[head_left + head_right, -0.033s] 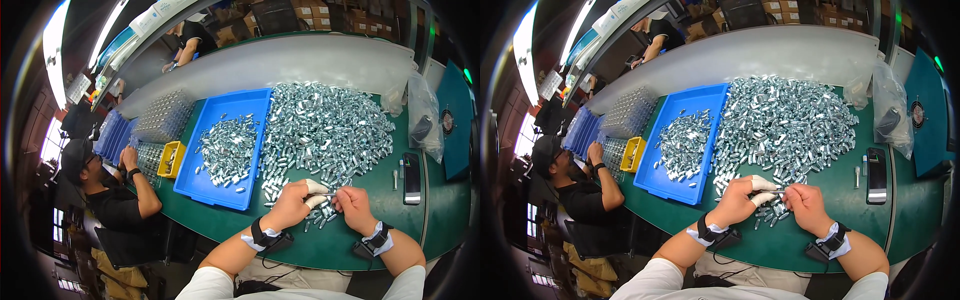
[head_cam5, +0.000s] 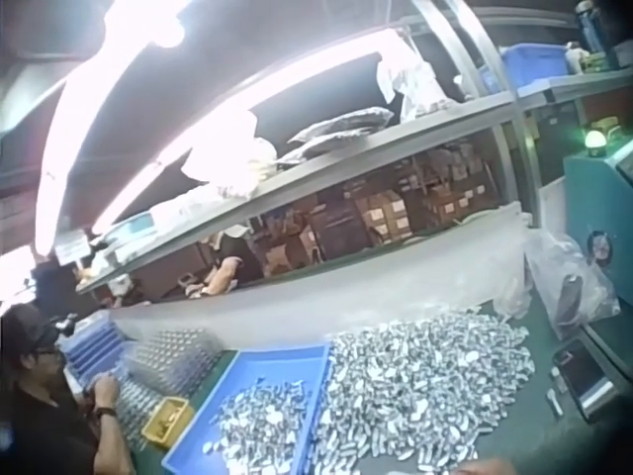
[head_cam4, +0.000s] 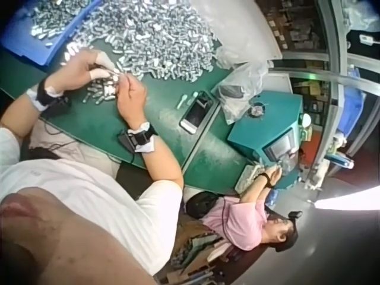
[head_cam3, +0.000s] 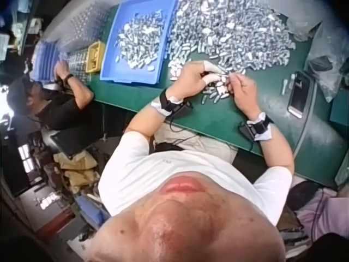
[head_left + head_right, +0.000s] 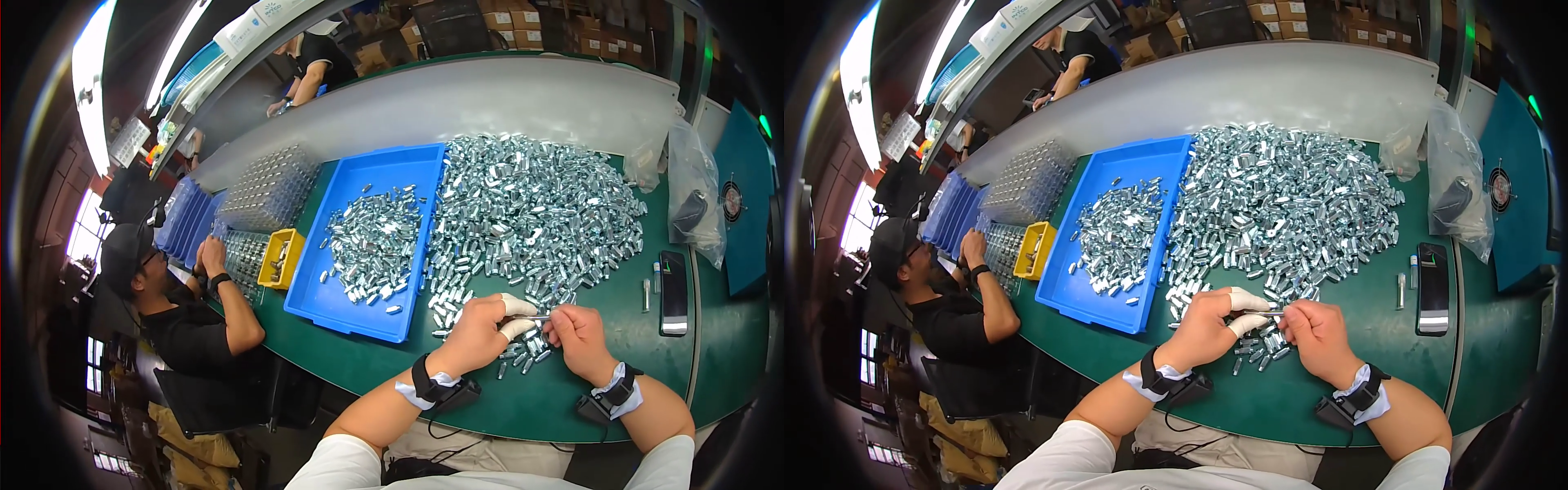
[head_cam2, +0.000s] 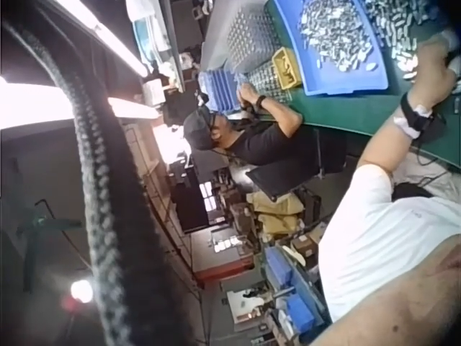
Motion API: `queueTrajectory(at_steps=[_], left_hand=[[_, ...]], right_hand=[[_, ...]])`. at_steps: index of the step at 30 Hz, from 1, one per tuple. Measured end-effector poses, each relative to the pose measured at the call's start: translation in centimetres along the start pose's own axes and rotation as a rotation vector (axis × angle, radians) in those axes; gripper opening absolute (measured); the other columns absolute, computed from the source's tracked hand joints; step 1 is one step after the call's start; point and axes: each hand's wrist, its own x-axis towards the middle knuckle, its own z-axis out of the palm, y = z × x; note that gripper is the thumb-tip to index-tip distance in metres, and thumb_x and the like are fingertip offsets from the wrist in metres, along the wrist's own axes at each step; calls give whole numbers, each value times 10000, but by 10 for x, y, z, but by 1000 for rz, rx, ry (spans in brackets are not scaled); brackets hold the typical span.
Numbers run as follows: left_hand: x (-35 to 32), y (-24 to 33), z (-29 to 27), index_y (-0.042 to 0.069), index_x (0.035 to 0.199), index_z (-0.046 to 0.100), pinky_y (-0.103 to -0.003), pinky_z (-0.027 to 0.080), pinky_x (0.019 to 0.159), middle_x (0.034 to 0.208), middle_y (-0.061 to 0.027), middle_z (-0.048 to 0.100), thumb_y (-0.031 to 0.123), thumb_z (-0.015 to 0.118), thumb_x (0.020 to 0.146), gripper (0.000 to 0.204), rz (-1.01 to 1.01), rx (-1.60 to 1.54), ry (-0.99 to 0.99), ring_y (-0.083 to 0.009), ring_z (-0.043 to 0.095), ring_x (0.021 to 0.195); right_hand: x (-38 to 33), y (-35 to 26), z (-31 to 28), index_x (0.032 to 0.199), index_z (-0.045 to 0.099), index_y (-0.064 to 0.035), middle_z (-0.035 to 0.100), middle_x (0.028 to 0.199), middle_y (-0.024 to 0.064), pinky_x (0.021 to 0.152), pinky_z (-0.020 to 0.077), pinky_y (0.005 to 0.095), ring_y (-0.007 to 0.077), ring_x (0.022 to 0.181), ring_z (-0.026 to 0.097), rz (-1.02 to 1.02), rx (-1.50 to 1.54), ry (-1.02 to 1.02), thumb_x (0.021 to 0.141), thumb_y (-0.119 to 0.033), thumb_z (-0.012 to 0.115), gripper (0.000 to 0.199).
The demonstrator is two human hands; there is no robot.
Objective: The person picks up a metal pin and a metal sleeve by hand, inserts the pin into the sleeve, and places the assembled unit into a blue tray.
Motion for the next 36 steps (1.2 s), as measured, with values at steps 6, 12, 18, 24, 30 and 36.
queueTrajectory(at_steps=[6,12,18,24,30,36], left_hand=[[0,4,8,46,1044,712,-302,535,670,866,-102,718,72,732,849,197,120,122,-35,-201,697,759],[-4,9,7,17,1074,687,-287,553,662,854,-111,730,70,706,884,198,-92,-170,-39,-168,708,739],[1,3,14,-1,1067,683,-269,553,668,849,-94,734,49,682,897,176,-103,-196,-131,-150,705,741],[2,1,8,14,1023,706,-275,537,662,880,-107,729,44,706,870,156,-142,-162,17,-173,704,761],[5,-5,9,20,1031,710,-267,535,654,875,-101,730,24,695,877,154,-134,-173,-24,-146,699,765],[0,0,4,12,1011,712,-249,525,662,887,-91,729,17,687,887,127,-205,-172,-59,-131,681,755]], right_hand=[[3,-2,-1,774,628,7,600,613,47,521,442,279,124,538,567,-73,-91,-66,987,-151,523,285],[-1,-4,2,768,630,7,598,606,49,520,440,283,130,532,564,-51,-74,-34,986,-148,522,288],[-2,1,-3,768,622,13,597,613,37,512,430,272,109,538,549,6,-70,-44,1006,-156,490,320],[5,0,1,836,627,24,594,644,35,554,437,256,88,585,539,36,12,-76,1032,-175,454,328],[2,9,-1,866,629,33,595,667,27,559,443,252,81,588,534,24,101,-66,1041,-200,458,338],[0,1,-2,857,633,23,584,656,17,549,439,244,80,582,530,-17,-2,-84,1044,-209,454,347]])
